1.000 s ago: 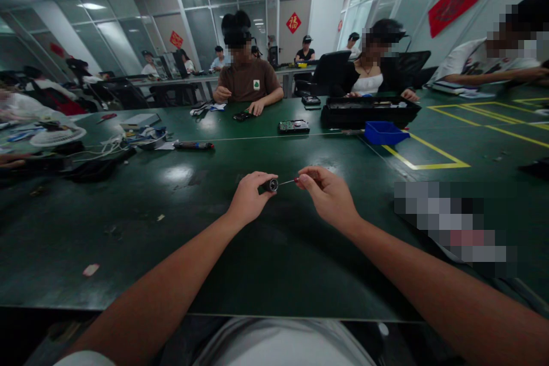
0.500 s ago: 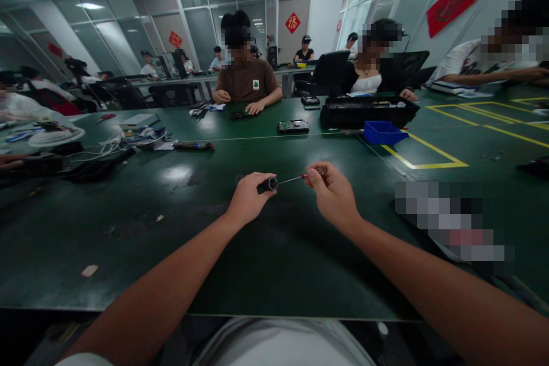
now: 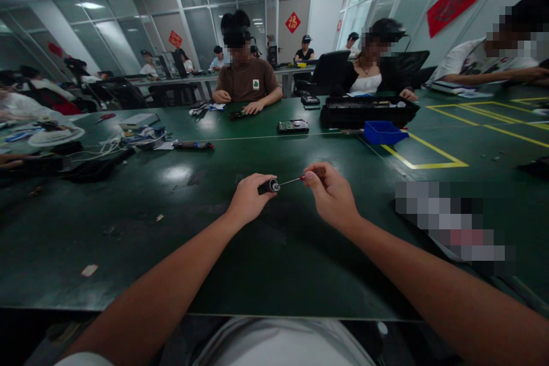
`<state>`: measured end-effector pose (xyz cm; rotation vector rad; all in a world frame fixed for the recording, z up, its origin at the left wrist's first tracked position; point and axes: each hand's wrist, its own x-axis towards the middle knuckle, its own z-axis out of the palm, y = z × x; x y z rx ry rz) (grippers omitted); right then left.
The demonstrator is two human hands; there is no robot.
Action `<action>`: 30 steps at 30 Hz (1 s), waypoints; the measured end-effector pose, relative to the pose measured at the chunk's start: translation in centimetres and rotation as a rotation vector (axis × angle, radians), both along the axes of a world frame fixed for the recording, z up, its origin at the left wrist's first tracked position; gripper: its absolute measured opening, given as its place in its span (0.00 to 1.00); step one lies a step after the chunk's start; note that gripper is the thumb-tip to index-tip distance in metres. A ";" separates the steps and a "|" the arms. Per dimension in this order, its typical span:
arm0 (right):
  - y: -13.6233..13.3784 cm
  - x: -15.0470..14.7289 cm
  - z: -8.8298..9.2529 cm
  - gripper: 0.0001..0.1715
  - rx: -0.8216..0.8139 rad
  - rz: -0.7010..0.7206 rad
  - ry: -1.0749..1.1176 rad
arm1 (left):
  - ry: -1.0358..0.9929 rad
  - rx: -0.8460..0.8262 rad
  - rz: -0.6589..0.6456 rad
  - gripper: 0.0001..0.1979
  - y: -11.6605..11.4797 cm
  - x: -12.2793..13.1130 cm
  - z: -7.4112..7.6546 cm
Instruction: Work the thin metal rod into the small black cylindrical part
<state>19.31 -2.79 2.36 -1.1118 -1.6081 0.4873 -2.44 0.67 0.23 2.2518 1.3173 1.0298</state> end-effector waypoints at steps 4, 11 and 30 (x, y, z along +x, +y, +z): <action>0.2 0.1 0.2 0.10 0.005 -0.032 -0.056 | 0.012 -0.031 0.016 0.20 0.0 0.0 0.1; 0.3 -0.1 0.2 0.11 -0.032 -0.058 -0.101 | 0.032 -0.087 0.021 0.20 -0.3 0.2 0.4; 0.4 0.0 0.3 0.11 -0.078 -0.062 -0.128 | -0.058 -0.141 0.043 0.20 -0.8 0.6 1.1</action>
